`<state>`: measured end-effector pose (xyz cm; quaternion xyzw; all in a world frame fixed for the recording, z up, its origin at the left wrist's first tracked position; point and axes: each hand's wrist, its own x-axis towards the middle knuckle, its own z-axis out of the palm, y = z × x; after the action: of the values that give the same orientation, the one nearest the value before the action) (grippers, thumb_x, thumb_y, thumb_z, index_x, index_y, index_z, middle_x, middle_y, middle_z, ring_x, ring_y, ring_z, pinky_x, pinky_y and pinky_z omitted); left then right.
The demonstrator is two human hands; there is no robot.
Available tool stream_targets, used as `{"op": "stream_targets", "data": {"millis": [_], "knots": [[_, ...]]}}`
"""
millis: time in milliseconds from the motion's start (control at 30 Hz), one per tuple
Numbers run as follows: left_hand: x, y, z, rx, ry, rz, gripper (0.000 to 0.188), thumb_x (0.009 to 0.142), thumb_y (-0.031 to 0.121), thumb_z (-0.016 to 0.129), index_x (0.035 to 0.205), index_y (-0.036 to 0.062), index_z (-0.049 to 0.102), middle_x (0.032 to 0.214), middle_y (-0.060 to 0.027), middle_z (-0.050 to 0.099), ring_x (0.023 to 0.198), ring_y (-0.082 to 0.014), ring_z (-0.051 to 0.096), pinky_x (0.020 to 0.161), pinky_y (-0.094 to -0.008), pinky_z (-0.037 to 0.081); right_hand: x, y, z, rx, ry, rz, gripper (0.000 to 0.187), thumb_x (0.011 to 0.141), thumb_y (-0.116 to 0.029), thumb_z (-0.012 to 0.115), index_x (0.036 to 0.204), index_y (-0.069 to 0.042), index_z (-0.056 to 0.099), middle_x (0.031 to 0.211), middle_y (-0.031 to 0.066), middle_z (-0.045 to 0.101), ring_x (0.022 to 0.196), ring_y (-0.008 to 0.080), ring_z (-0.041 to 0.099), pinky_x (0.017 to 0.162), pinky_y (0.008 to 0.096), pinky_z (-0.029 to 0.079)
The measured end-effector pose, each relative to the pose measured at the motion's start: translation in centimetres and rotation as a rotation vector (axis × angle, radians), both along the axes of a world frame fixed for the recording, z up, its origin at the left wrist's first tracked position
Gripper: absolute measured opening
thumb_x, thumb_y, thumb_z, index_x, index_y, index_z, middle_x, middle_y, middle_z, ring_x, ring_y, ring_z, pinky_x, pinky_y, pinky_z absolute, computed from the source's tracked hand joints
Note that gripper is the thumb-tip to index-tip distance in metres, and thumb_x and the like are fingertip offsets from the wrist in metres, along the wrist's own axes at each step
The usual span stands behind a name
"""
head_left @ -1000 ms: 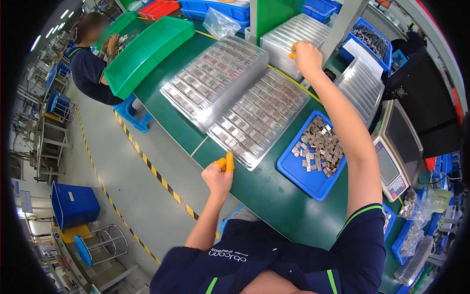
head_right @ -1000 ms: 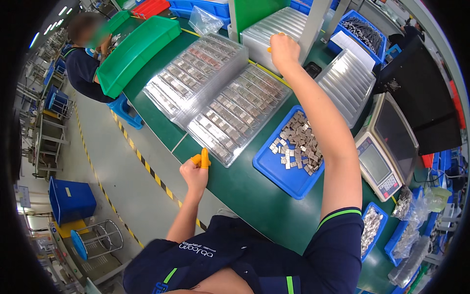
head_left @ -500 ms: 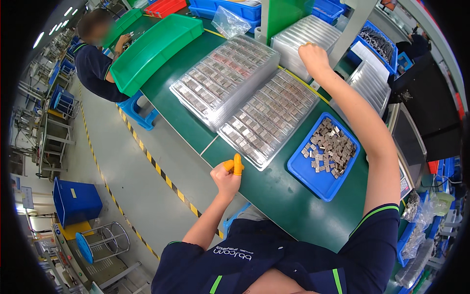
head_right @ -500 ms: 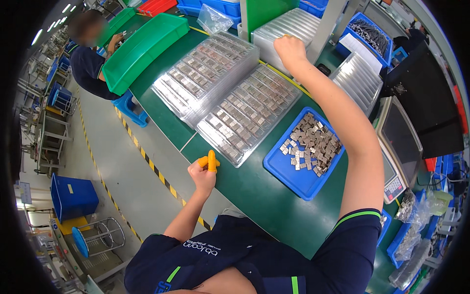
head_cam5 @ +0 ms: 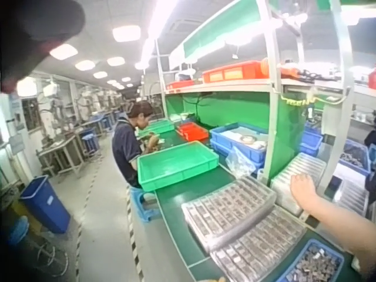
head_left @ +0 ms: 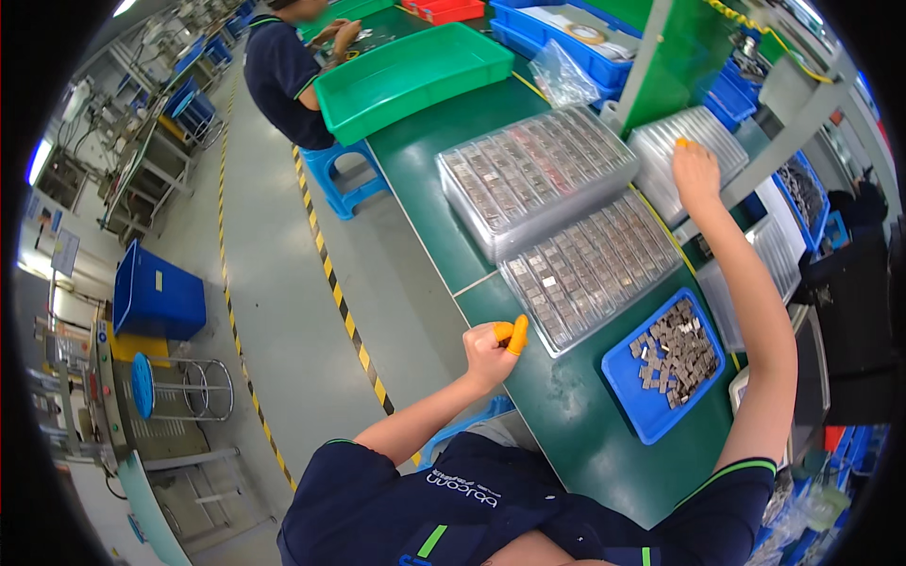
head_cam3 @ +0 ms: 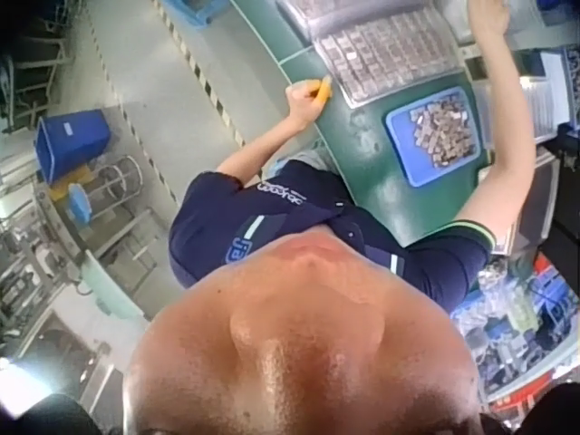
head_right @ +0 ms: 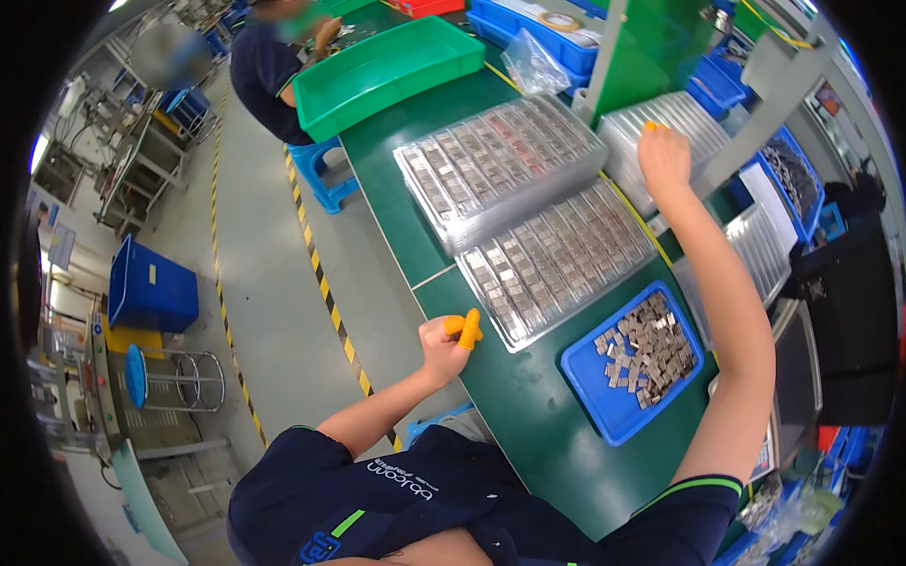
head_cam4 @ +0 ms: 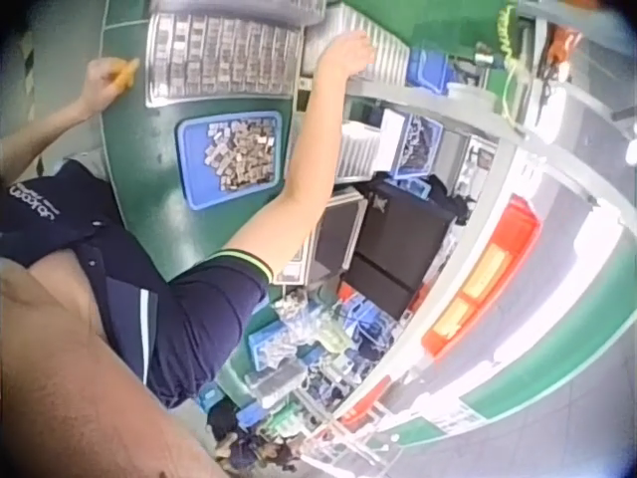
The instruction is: The person sorts small electronic components by hand, taking them from plastic trays and a plastic bag and placing them into organized compartments.
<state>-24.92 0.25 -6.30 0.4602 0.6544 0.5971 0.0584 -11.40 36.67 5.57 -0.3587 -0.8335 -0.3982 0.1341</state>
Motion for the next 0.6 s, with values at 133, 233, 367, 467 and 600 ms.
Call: {"op": "stream_targets", "data": {"millis": [133, 233, 367, 467, 600], "knots": [[-0.2, -0.2, -0.4, 0.023, 0.009, 0.007, 0.022, 0.074, 0.008, 0.069, 0.055, 0.0019, 0.06, 0.05, -0.0091, 0.055, 0.04, -0.0202, 0.052, 0.039, -0.0286, 0.037, 0.5, -0.4, 0.2, -0.396, 0.186, -0.049, 0.016, 0.077, -0.013, 0.063, 0.088, -0.003, 0.059, 0.084, 0.0126, 0.063, 0.078, 0.0323, 0.063, 0.068, 0.0412, 0.05], [-0.2, 0.1, -0.5, 0.025, 0.032, 0.016, 0.022, 0.073, 0.008, 0.07, 0.055, 0.0016, 0.06, 0.05, -0.009, 0.055, 0.04, -0.0204, 0.052, 0.039, -0.0286, 0.037, 0.6, 0.1, 0.8, -0.553, 0.276, -0.107, 0.02, 0.074, -0.018, 0.068, 0.086, -0.003, 0.061, 0.086, 0.0156, 0.064, 0.08, 0.0338, 0.062, 0.068, 0.0421, 0.049], [-0.4, -0.1, -0.6, 0.02, 0.023, -0.015, 0.021, 0.076, 0.007, 0.067, 0.057, 0.001, 0.06, 0.05, -0.0077, 0.055, 0.041, -0.0178, 0.051, 0.04, -0.0273, 0.037, 0.6, -0.1, 1.8, -0.638, 0.336, -0.108, 0.016, 0.073, -0.017, 0.069, 0.081, -0.004, 0.064, 0.081, 0.0166, 0.064, 0.08, 0.0337, 0.062, 0.068, 0.043, 0.049], [-0.3, 0.1, -0.5, 0.02, 0.03, -0.024, 0.021, 0.077, 0.007, 0.066, 0.058, 0.0013, 0.06, 0.05, -0.0075, 0.055, 0.041, -0.0171, 0.051, 0.04, -0.0269, 0.037, 1.0, 0.4, 1.7, -0.671, 0.339, -0.101, 0.013, 0.073, -0.014, 0.067, 0.081, -0.005, 0.063, 0.086, 0.0181, 0.064, 0.08, 0.0344, 0.063, 0.071, 0.043, 0.05], [0.1, 0.0, -0.5, 0.007, -0.022, -0.008, 0.021, 0.076, 0.007, 0.068, 0.057, 0.0021, 0.06, 0.05, -0.008, 0.055, 0.04, -0.0176, 0.051, 0.04, -0.0277, 0.036, 1.1, 0.4, 0.3, -0.558, 0.233, -0.01, 0.011, 0.075, -0.012, 0.063, 0.08, -0.002, 0.062, 0.085, 0.0168, 0.062, 0.079, 0.0313, 0.063, 0.068, 0.0385, 0.052]]}}
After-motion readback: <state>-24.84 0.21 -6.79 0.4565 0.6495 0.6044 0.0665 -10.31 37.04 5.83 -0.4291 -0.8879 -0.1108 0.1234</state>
